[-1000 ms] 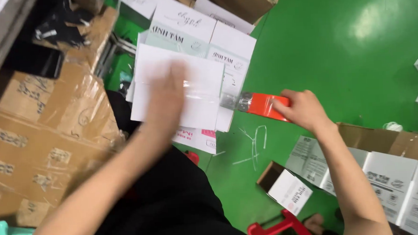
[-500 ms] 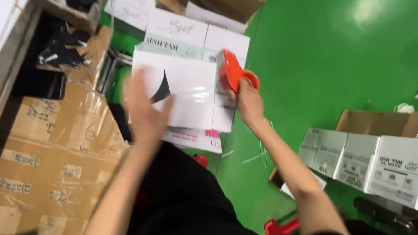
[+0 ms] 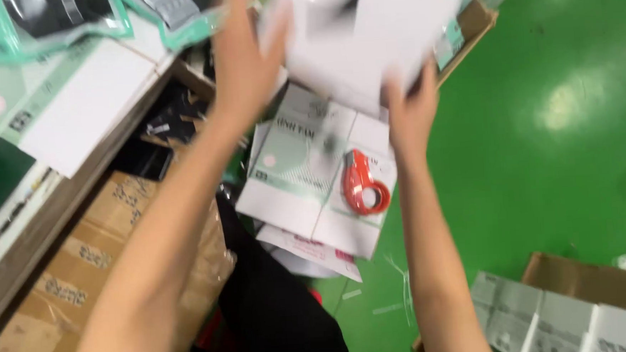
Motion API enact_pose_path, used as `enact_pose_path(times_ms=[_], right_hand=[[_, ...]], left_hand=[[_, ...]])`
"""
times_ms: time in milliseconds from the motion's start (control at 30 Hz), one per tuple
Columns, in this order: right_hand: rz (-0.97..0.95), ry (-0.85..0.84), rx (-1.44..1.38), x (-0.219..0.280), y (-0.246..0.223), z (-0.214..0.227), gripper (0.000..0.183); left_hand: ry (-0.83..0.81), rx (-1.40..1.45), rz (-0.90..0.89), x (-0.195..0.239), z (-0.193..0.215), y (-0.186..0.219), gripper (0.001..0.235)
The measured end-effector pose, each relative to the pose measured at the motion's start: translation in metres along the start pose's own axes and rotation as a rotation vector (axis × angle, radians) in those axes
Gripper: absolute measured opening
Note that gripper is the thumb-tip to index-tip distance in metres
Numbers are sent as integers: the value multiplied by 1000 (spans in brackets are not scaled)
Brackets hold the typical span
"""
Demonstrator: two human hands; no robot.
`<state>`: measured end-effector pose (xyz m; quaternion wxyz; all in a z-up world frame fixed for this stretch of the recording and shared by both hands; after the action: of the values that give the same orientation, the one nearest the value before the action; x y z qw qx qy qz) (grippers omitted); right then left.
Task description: Packaging face masks into individual plastic bags and then into cardboard boxes.
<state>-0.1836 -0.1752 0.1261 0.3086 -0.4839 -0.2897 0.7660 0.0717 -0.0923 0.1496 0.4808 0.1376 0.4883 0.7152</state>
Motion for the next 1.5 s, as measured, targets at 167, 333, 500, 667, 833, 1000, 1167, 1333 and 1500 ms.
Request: enact_pose_path(times_ms=[167, 333, 500, 667, 833, 1000, 1167, 1333, 1500], right_hand=[[317, 290, -172, -57, 4, -18, 50], [-126, -18, 590, 118, 74, -37, 52], [-61, -245, 789, 210, 120, -51, 67], [-280, -335, 706, 209, 130, -43, 59], [-88, -99, 697, 180, 143, -11, 65], [-209, -473, 825, 163, 178, -14, 51], [-250, -37, 100, 31, 71, -11, 55], [79, -130, -253, -26, 18, -49, 57], [-410, -40, -688, -13, 22, -45, 56]], left_hand=[[285, 466, 1, -54, -4, 19, 14], [-210, -171, 410, 43, -140, -216, 66], [-254, -219, 705, 69, -207, -308, 61], [-185, -142, 614, 50, -142, -188, 43], [-119, 257, 578, 83, -15, -55, 28], [-207, -93, 377, 211, -7, -65, 29], [-211, -16, 101, 185, 25, 27, 76], [-308, -20, -322, 174, 21, 68, 87], [-196, 67, -377, 180, 17, 27, 99]])
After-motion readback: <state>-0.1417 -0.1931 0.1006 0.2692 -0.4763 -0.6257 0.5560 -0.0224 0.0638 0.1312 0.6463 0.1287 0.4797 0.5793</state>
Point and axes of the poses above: each hand's wrist, its own x-axis away from the middle knuckle, its own z-axis out of the back of the hand, y = z × x, the point moved 3 cm from there along -x, towards the middle knuckle, and after that the axes turned 13 degrees about z, right-handed, at the moved point
